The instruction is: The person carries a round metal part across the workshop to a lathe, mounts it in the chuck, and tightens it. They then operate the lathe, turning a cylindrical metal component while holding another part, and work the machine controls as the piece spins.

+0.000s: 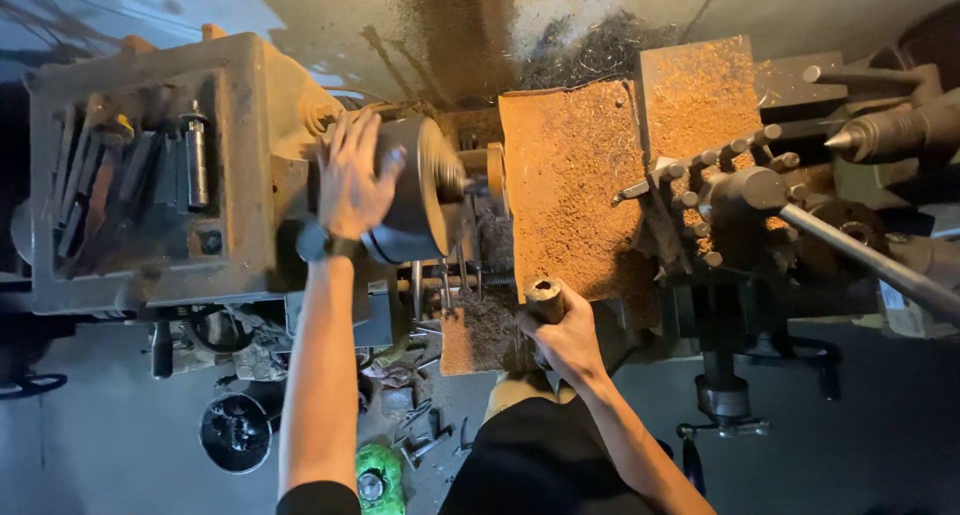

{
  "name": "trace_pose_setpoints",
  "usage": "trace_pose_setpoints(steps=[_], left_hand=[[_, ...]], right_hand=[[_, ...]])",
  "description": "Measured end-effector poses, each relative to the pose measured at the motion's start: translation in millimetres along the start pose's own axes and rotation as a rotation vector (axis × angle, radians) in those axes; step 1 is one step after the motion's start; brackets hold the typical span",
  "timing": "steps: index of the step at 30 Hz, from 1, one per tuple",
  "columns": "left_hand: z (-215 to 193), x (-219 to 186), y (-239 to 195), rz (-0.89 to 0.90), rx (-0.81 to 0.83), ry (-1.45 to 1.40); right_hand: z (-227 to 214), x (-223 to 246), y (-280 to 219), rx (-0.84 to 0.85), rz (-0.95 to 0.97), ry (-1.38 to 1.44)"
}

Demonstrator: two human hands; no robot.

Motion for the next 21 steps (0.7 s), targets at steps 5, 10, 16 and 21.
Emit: trace_pose_setpoints(steps=[5,10,16,21], left_hand=[[-3.0,8.1,29.2,-0.262,0.149,-0.065],[-1.5,11.6,27.7,-0.23,0.107,-0.129],[-1.4,6.8,30.7,-0.313,0.129,-0.072],[1.6,14.0,28.3,-0.317,0.135,-0.098]], right_hand=[[-5.3,8.0,-1.1,-0.027,0.06,0.003],[-7.1,2.7,0.3,-0.031,0.043,-0.016],[-7.6,2.4,0.7,-0.013,0.066,-0.01],[-7.6,-1.7,0.8,-0.014,0.046,-0.002]])
Point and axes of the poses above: each hand's wrist, its own y-axis towards the middle knuckle, its own z-axis out of the palm, x = y × z, the point moved 2 cm from there along y, towards the middle knuckle, and after that the axes turned 9 degrees about -y, right-handed, at the moved point
